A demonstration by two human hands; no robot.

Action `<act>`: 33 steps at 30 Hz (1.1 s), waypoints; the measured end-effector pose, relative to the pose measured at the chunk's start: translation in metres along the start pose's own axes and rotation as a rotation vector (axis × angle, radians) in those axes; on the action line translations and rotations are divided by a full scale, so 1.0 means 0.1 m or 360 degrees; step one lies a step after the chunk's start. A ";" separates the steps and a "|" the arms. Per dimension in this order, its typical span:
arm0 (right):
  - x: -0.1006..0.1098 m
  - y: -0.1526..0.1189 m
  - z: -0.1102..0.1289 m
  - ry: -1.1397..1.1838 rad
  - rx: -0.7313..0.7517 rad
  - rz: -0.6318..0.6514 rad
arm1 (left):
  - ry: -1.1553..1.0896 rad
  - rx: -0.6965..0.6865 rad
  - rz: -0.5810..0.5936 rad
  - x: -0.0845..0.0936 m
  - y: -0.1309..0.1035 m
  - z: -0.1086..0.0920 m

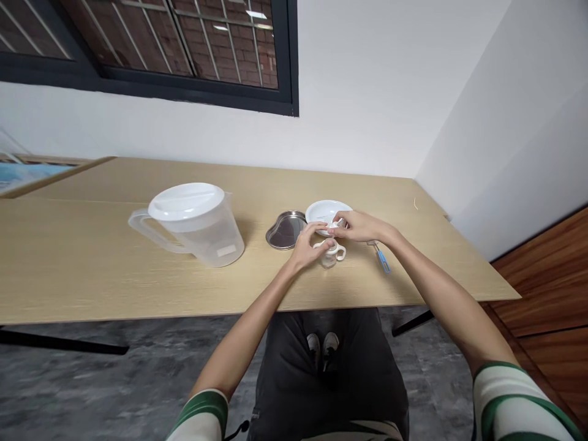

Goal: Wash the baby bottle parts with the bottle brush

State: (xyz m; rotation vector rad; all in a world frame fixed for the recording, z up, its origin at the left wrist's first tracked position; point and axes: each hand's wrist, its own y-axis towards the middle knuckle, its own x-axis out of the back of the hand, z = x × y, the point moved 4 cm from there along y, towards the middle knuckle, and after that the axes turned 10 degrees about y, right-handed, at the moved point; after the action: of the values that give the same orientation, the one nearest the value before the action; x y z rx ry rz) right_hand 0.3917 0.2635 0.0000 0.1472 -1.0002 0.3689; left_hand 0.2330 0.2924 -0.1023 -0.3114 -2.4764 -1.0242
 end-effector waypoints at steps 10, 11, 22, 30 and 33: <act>0.23 -0.14 -0.10 0.0507 0.0178 -0.0932 | 0.0524 -0.0297 0.0094 0.17 0.58 -0.63; 0.24 -0.13 -0.12 0.0615 0.0188 -0.1085 | 0.0520 -0.0317 0.0094 0.19 0.64 -0.67; -0.24 0.34 -0.23 0.3098 -0.0151 -0.1012 | 0.0463 -0.0168 -0.0005 0.16 0.83 -0.58; -0.26 0.51 -0.63 0.3271 -0.0294 -0.1215 | 0.0527 0.0058 -0.0072 0.17 0.79 -0.18; -0.28 0.54 -0.78 0.3137 -0.0377 -0.1042 | 0.0590 0.0097 -0.0101 0.20 0.84 -0.01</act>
State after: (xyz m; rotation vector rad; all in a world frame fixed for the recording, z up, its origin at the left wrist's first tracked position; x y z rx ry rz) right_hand 0.4199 0.3296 -0.0678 -0.1318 0.9674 -0.2798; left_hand 0.2469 0.3511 -0.0404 -0.0194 -2.1867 -0.9333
